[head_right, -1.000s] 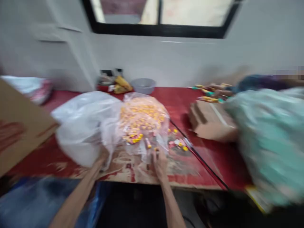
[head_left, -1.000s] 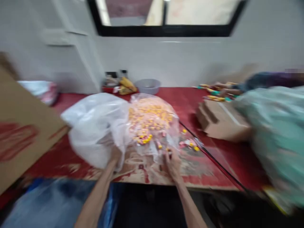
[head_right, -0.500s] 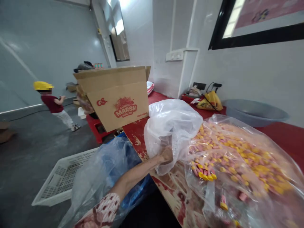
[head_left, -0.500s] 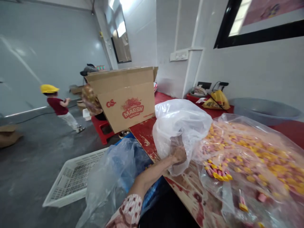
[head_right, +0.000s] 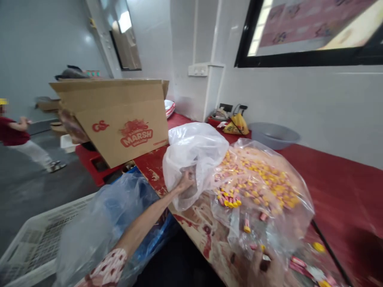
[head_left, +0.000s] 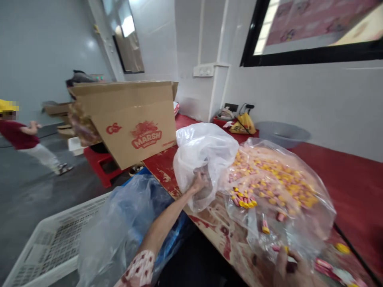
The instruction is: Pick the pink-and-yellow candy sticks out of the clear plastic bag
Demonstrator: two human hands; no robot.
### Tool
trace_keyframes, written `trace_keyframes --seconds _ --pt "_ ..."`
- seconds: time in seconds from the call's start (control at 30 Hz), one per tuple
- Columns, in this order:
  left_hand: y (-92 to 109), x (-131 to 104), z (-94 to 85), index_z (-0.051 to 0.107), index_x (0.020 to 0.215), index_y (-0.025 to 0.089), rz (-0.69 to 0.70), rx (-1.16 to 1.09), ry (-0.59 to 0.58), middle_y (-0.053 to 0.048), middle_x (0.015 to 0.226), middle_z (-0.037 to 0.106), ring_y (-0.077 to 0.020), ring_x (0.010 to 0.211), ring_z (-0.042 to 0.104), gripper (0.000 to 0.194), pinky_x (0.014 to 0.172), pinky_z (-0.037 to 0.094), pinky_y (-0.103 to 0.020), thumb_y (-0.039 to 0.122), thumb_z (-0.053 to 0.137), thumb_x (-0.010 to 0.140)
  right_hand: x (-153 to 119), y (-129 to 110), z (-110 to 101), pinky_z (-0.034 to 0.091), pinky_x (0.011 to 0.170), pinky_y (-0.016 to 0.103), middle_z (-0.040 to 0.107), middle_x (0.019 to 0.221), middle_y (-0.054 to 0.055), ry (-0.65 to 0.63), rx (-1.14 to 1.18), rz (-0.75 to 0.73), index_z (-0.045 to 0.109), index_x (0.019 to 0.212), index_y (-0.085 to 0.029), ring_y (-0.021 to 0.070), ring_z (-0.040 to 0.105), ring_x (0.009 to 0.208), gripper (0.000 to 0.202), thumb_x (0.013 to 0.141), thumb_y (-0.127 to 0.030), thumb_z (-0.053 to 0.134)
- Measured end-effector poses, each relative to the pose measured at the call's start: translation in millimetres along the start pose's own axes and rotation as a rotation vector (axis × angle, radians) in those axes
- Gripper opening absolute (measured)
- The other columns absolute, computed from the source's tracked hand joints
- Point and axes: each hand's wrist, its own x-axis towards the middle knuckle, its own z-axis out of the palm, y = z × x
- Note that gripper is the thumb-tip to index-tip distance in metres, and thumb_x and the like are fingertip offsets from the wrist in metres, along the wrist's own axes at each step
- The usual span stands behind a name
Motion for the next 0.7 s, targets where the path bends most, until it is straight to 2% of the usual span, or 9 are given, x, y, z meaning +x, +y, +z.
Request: trace_keyframes --seconds 0.07,0.13,0.2,0.27,0.37,0.47,0.53,0.63,0.7 --pt "-1 8 2.4 0.067 0.121 0.015 -0.017 -0.042 0.012 -0.002 0.099 0.067 -0.0173 0.085 0.066 0.025 0.081 0.059 -0.032 0.018 0.076 0.098 -1 0 1 0.04 0.066 0.04 0.062 0.072 0.008 -0.06 -0.036 0.048 0.061 0.081 -0.029 0.0288 0.057 0.069 0.064 0.085 -0.09 0.042" --pt "-2 5 -3.7 0.063 0.135 0.017 -0.004 -0.083 0.028 -0.005 0.105 0.069 -0.0177 0.091 0.067 0.041 0.085 0.058 -0.031 0.012 0.069 0.095 2 -1 2 0.038 0.064 0.04 0.062 0.072 0.009 -0.136 -0.055 0.076 0.059 0.078 -0.029 0.0284 0.055 0.067 0.072 0.082 -0.098 0.038" --pt "0 -3 -10.2 0.06 0.145 0.02 0.044 -0.14 0.016 -0.004 0.107 0.07 -0.0182 0.095 0.068 0.051 0.088 0.057 -0.03 0.019 0.066 0.094 5 -5 1 0.039 0.065 0.04 0.063 0.073 0.01 -0.096 -0.019 0.058 0.06 0.078 -0.028 0.0278 0.054 0.067 0.077 0.084 -0.101 0.035" --pt "7 -14 -10.1 0.064 0.145 0.022 0.106 -0.232 -0.036 -0.003 0.103 0.07 -0.0178 0.091 0.068 0.055 0.084 0.057 -0.029 0.032 0.071 0.092 5 -12 0 0.042 0.069 0.04 0.065 0.077 0.01 0.022 0.044 0.016 0.063 0.082 -0.026 0.0262 0.056 0.069 0.079 0.089 -0.1 0.035" --pt "20 -34 5.7 0.071 0.136 0.021 0.125 -0.382 -0.157 -0.001 0.094 0.07 -0.0148 0.077 0.063 0.058 0.07 0.051 -0.025 0.048 0.081 0.086 0 -19 3 0.043 0.072 0.039 0.068 0.08 0.01 0.089 0.08 0.007 0.065 0.085 -0.024 0.0237 0.056 0.068 0.083 0.092 -0.101 0.034" --pt "27 -58 29.6 0.075 0.118 0.02 0.068 -0.437 -0.289 -0.002 0.092 0.071 -0.0138 0.074 0.061 0.054 0.069 0.051 -0.025 0.058 0.087 0.081 -6 -13 9 0.039 0.067 0.038 0.067 0.076 0.01 -0.066 0.019 0.083 0.065 0.081 -0.025 0.0245 0.056 0.066 0.093 0.085 -0.109 0.026" --pt "28 -75 43.3 0.075 0.106 0.02 0.056 -0.433 -0.379 -0.003 0.093 0.072 -0.0162 0.079 0.064 0.052 0.073 0.055 -0.028 0.062 0.089 0.079 -7 -7 12 0.038 0.066 0.038 0.066 0.075 0.01 -0.113 -0.003 0.136 0.065 0.081 -0.025 0.0259 0.058 0.068 0.095 0.082 -0.111 0.023" --pt "25 -96 57.1 0.074 0.107 0.021 0.079 -0.411 -0.457 -0.004 0.092 0.071 -0.0188 0.081 0.067 0.053 0.077 0.059 -0.032 0.067 0.086 0.085 -5 -3 10 0.043 0.07 0.039 0.067 0.076 0.01 -0.029 0.015 0.17 0.065 0.083 -0.025 0.0278 0.061 0.072 0.095 0.08 -0.111 0.025" --pt "22 -105 63.7 0.073 0.113 0.022 0.141 -0.382 -0.426 -0.005 0.094 0.071 -0.0195 0.081 0.069 0.049 0.08 0.061 -0.034 0.067 0.078 0.095 -3 -4 8 0.046 0.071 0.04 0.066 0.073 0.01 -0.027 0.025 0.19 0.064 0.08 -0.026 0.0288 0.063 0.072 0.094 0.078 -0.112 0.026"
